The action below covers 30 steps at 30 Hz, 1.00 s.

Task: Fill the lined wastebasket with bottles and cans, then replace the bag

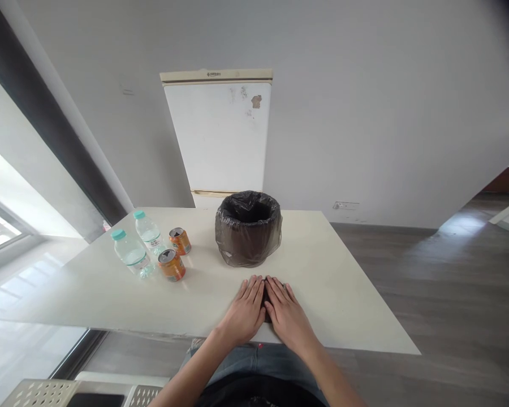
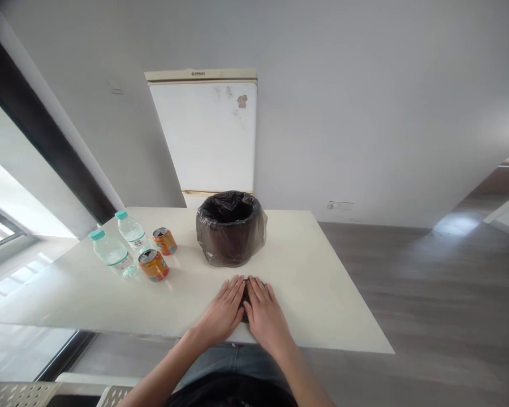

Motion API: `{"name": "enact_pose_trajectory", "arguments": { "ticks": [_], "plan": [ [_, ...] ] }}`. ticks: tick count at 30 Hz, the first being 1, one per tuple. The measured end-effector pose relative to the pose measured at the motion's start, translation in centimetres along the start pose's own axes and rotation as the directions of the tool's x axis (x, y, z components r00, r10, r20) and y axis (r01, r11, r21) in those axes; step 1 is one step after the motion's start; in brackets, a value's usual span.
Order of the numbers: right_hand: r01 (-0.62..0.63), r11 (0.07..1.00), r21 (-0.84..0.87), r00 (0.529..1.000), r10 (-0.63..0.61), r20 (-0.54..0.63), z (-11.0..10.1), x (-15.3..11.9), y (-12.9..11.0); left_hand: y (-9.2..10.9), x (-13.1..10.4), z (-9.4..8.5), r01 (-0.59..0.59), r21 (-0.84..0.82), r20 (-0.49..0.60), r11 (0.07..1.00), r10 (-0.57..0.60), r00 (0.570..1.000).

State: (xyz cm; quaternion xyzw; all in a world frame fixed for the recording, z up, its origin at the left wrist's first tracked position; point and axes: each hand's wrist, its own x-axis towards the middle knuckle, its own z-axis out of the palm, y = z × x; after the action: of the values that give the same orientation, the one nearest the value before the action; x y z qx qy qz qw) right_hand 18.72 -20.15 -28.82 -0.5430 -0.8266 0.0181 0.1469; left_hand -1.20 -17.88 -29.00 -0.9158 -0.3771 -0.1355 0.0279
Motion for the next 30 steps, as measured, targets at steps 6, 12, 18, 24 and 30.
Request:
{"name": "enact_pose_trajectory", "arguments": {
  "ticks": [6, 12, 18, 24, 30],
  "plan": [
    [0.005, 0.999, -0.042, 0.999, -0.007, -0.049, 0.7, -0.1, -0.1, -0.4, -0.7, -0.4, -0.013, 0.018, -0.015, 1.000, 0.014, 1.000],
    [0.000, 0.999, -0.037, 1.000, -0.001, -0.023, 0.2, 0.1, -0.1, -0.4, -0.7, 0.0, 0.012, 0.064, -0.014, 0.998, -0.011, 1.000],
    [-0.010, 0.999, -0.039, 1.000, 0.009, -0.015, 0.3, 0.1, -0.2, -0.2, -0.7, -0.3, 0.017, 0.072, 0.009, 0.997, -0.018, 1.000],
    [0.002, 0.999, -0.046, 0.999, -0.004, -0.043, 0.2, 0.1, -0.3, -0.1, -0.8, -0.2, 0.022, 0.057, -0.010, 0.998, -0.021, 1.000],
    [0.017, 0.999, -0.034, 0.999, -0.018, -0.031, -0.5, -0.1, -0.4, -0.1, -0.8, -0.2, 0.013, 0.065, 0.000, 0.998, -0.013, 1.000]
  ]
}}
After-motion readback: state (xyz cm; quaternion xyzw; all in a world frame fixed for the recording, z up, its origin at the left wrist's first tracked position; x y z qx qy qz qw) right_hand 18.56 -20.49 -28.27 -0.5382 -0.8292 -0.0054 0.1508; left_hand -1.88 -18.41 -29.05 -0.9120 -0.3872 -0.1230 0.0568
